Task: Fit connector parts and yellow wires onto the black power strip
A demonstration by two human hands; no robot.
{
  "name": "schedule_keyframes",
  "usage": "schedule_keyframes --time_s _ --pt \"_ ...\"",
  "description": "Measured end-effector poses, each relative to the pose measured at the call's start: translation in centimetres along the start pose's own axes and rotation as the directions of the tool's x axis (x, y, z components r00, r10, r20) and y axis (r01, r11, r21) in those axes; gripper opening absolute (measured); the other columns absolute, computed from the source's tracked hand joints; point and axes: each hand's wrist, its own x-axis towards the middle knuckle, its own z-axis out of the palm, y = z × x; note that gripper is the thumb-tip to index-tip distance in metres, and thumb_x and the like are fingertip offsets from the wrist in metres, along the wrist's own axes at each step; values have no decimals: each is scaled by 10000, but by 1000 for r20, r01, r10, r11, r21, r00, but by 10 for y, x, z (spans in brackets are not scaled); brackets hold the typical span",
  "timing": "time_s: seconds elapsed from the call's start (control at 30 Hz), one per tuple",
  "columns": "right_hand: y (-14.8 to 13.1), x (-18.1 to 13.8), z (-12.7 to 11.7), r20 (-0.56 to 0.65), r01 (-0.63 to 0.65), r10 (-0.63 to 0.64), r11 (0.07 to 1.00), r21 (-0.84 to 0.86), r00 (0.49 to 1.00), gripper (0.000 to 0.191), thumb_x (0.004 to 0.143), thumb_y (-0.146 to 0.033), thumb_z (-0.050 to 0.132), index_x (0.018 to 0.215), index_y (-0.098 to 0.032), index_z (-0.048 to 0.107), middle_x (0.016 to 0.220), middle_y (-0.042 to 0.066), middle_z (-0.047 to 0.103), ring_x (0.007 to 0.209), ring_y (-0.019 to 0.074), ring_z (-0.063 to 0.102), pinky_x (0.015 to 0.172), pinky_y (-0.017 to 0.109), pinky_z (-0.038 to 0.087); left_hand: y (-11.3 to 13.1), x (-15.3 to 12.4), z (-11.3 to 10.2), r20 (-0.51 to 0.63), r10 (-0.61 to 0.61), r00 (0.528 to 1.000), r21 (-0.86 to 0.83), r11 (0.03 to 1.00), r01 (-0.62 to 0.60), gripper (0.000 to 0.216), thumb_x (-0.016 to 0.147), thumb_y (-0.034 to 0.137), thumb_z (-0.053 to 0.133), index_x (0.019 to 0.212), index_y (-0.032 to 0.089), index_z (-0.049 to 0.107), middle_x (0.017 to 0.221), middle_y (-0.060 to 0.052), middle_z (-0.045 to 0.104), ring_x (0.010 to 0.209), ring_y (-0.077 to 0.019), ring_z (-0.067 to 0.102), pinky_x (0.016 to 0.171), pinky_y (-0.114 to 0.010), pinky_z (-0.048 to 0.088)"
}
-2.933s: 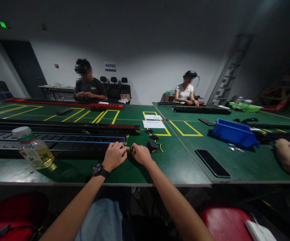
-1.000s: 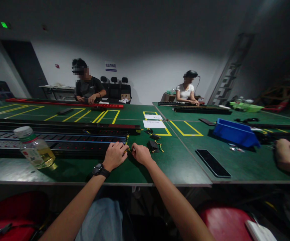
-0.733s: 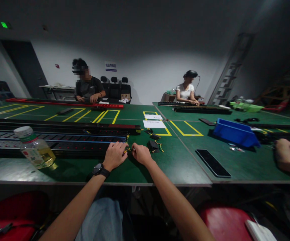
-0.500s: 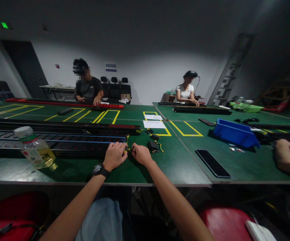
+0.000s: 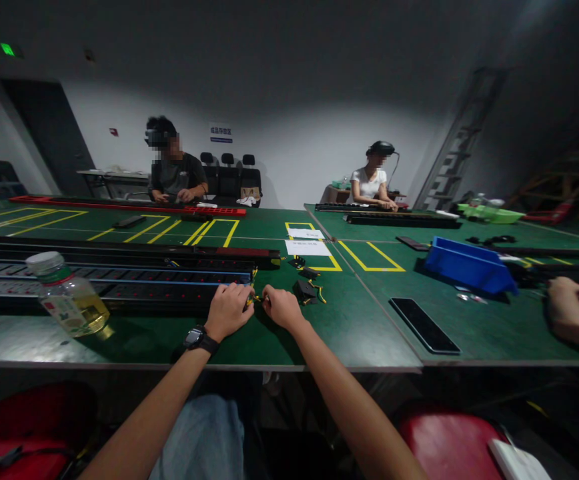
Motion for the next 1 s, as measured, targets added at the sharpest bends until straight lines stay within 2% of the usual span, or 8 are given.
schedule_keyframes --time_s 0.43,1.0 --pt "1 0 1 -9 12 -12 1000 5 1000 226 1012 -238 561 1209 -262 669 1016 41 801 925 210 733 686 267 339 0 0 -1 2 7 1000 -7 1000 -7 211 975 287 609 1158 210 679 1084 -93 742 1053 -288 618 912 -463 400" --pt "1 1 2 -1 -2 2 1000 6 1000 247 1007 -233 560 1224 -265 671 1045 48 802 953 215 727 711 263 366 0 0 -2 4 -3 1000 -9 1000 3 156 970 287 606 1087 218 684 1064 -96 741 1037 -294 617 894 -468 404"
